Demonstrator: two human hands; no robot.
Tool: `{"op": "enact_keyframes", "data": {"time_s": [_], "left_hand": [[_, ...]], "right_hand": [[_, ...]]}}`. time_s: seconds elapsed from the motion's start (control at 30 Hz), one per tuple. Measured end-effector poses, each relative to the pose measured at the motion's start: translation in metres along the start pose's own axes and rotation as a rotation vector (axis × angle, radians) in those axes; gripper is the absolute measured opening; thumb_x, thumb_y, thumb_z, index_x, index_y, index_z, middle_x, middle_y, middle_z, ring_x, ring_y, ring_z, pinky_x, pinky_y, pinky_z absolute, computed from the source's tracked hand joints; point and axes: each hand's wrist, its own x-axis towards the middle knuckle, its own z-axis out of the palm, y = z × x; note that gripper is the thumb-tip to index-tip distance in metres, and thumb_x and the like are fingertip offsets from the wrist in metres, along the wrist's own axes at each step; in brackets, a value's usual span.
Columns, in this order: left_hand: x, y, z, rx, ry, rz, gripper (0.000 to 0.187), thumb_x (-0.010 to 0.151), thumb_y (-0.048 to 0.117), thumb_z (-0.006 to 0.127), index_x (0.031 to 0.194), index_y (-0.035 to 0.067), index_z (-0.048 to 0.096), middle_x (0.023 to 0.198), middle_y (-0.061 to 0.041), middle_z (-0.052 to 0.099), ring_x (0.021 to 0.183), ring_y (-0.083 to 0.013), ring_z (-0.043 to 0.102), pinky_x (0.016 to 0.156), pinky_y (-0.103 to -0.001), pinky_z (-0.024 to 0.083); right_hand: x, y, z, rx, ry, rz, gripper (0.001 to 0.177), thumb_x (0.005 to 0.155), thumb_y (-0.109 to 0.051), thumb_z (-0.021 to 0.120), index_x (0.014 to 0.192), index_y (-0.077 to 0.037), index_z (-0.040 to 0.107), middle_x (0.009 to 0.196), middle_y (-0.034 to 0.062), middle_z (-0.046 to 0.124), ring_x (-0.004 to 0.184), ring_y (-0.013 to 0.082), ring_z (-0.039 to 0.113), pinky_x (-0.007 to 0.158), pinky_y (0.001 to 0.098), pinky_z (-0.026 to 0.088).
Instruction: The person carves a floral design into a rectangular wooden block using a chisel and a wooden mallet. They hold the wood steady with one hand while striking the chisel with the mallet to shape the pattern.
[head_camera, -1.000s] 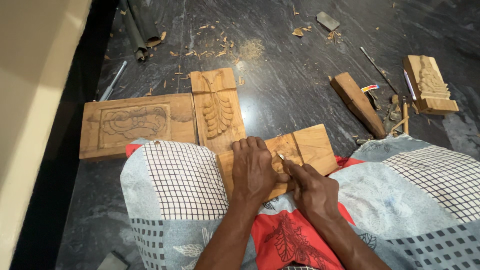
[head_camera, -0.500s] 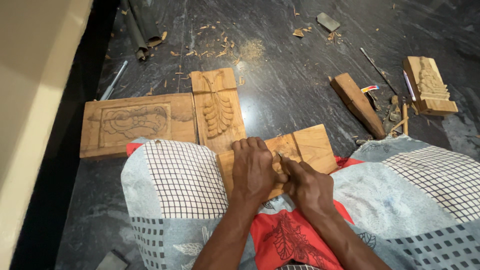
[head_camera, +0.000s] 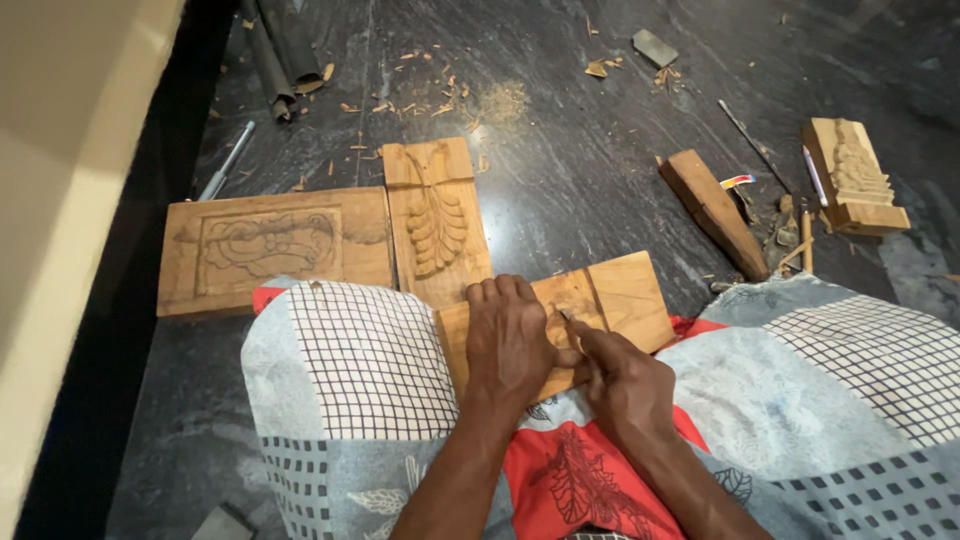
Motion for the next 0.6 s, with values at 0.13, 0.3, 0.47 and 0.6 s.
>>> {"op": "enact_keyframes", "data": {"time_s": [0.13,0.3,0.47,0.6], "left_hand": [[-0.001,-0.003,-0.001,0.000,-0.028,-0.001,0.099,0.051,0.065,0.087,0.109,-0.012,0.065,0.095,-0.017,0.065,0.095,-0.0309,0.060,0.095,-0.046,0.041],[0.000,-0.002,0.001,-0.022,-0.011,0.001,0.096,0.052,0.065,0.087,0.106,-0.011,0.066,0.096,-0.018,0.065,0.096,-0.0312,0.060,0.095,-0.046,0.040],[-0.001,-0.002,0.001,-0.012,-0.059,-0.004,0.093,0.053,0.061,0.088,0.107,-0.012,0.066,0.095,-0.018,0.065,0.096,-0.0316,0.060,0.095,-0.047,0.040],[-0.001,-0.002,-0.001,-0.028,-0.039,0.004,0.096,0.051,0.058,0.090,0.109,-0.014,0.065,0.094,-0.019,0.065,0.094,-0.0323,0.060,0.094,-0.047,0.040]], "right_hand": [[0.003,-0.002,-0.001,-0.017,-0.178,0.141,0.050,0.078,0.001,0.061,0.124,-0.016,0.071,0.088,0.0078,0.074,0.073,0.0243,0.074,0.063,0.0360,0.057],[0.009,-0.007,-0.007,-0.023,-0.161,0.058,0.052,0.075,0.002,0.060,0.123,-0.015,0.071,0.092,0.0078,0.075,0.076,0.0258,0.073,0.063,0.0376,0.057],[0.013,-0.011,-0.005,-0.111,-0.176,0.063,0.041,0.078,-0.008,0.071,0.117,-0.018,0.073,0.087,0.0076,0.075,0.074,0.0279,0.072,0.064,0.0400,0.056],[0.013,-0.007,0.009,-0.180,-0.137,0.028,0.041,0.073,-0.012,0.075,0.114,-0.016,0.073,0.084,0.0089,0.074,0.071,0.0311,0.071,0.059,0.0428,0.055]]}}
